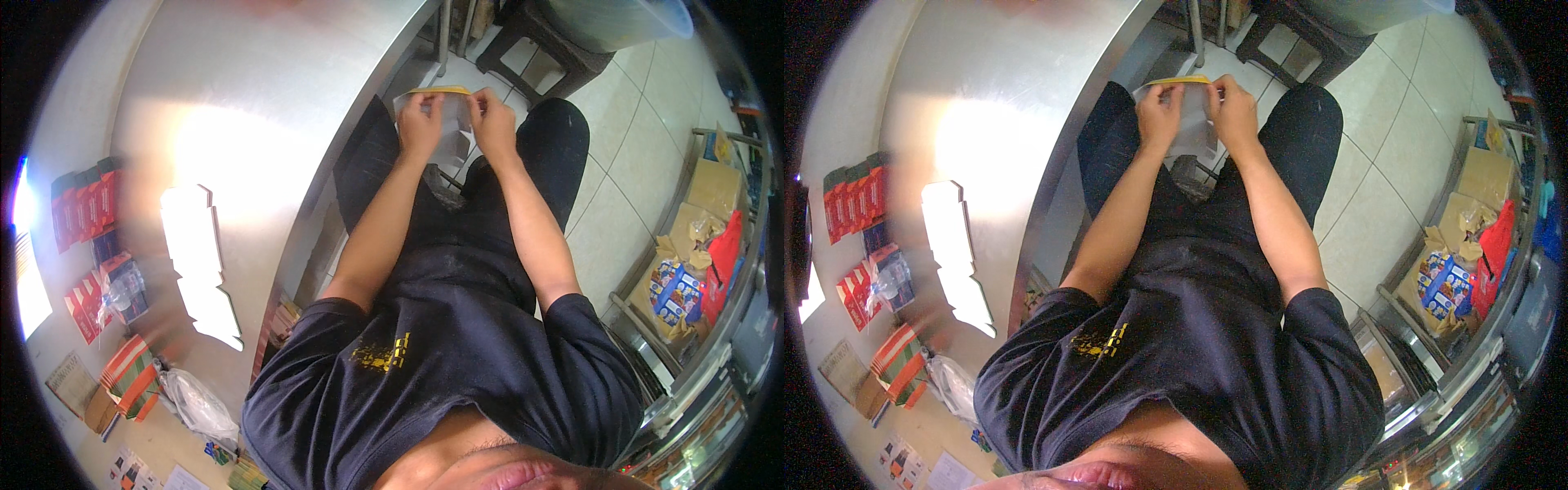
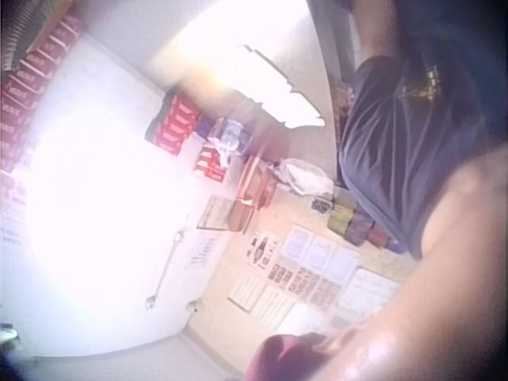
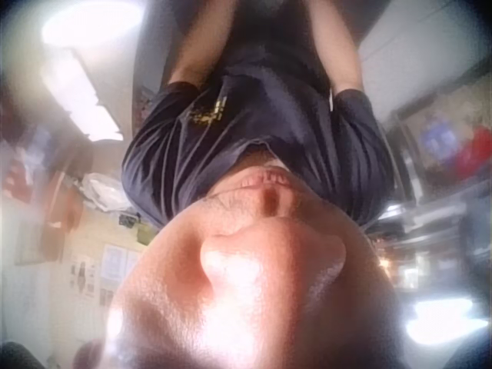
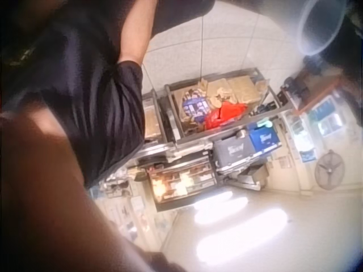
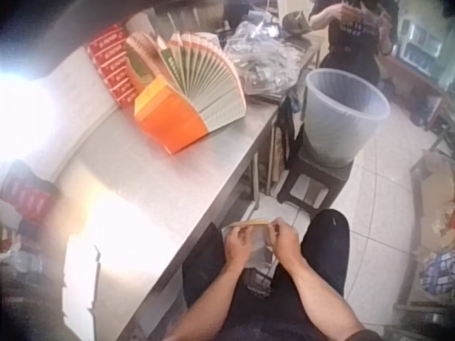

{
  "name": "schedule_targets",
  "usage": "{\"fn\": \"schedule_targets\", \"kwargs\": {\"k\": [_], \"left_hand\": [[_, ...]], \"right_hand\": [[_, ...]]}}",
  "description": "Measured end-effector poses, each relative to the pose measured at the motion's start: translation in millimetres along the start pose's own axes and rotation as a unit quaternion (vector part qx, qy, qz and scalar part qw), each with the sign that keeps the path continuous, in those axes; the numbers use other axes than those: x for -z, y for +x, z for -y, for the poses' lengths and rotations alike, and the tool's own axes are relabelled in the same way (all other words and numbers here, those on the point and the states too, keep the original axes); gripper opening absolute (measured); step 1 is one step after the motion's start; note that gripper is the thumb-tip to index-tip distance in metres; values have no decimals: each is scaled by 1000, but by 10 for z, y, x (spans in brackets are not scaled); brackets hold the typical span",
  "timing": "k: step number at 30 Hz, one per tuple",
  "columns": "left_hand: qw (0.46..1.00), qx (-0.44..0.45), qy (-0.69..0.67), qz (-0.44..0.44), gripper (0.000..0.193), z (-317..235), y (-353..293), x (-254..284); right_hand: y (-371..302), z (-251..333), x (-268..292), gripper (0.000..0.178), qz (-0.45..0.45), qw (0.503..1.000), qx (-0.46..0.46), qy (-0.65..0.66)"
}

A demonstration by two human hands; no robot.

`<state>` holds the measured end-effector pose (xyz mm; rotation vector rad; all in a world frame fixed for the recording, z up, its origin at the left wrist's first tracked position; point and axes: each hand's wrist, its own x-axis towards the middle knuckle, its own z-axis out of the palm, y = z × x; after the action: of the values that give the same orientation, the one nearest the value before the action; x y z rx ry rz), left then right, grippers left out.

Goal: The person folds flat cardboard pieces into small rectangular boxes, applies adhesive strips to the edges, and stacks the finished boxes on the table.

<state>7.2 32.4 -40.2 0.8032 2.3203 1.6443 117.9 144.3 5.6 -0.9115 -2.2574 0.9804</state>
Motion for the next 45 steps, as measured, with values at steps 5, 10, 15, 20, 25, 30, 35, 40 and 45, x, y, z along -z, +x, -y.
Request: {"fn": "schedule_targets", "kwargs": {"k": [5, 10, 15, 20, 25, 30, 35, 40, 45], "left_hand": [[988, 3, 85, -127, 24, -235, 59, 238], [970, 66, -235, -12, 20, 104, 138, 161], [911, 212, -347, 67, 20, -49, 132, 152], [946, 111, -284, 112, 19, -81, 26, 49], [955, 100, -276, 49, 20, -30, 63, 84], [959, 100, -260, 56, 22, -106, 61, 96], [957, 98, -269, 56, 22, -144, 58, 89], [938, 135, -312, 70, 22, -96, 75, 89], [934, 136, -316, 96, 24, -91, 69, 83]], "right_hand": [[60, -159, 104, 19, -64, 993, 24, -98], [111, -269, 93, 29, -12, 984, -154, 85], [177, -387, -103, 49, 10, 915, -202, 348], [67, -180, -153, 32, -5, 948, -91, 305], [19, -61, -37, 18, -9, 991, 94, 97], [-29, 10, -72, 17, 34, 987, 42, 149], [55, -192, -78, 20, 136, 944, -79, 291], [36, -269, -182, 21, 157, 923, -110, 334], [4, -184, -179, 21, 108, 920, -90, 367]]}}
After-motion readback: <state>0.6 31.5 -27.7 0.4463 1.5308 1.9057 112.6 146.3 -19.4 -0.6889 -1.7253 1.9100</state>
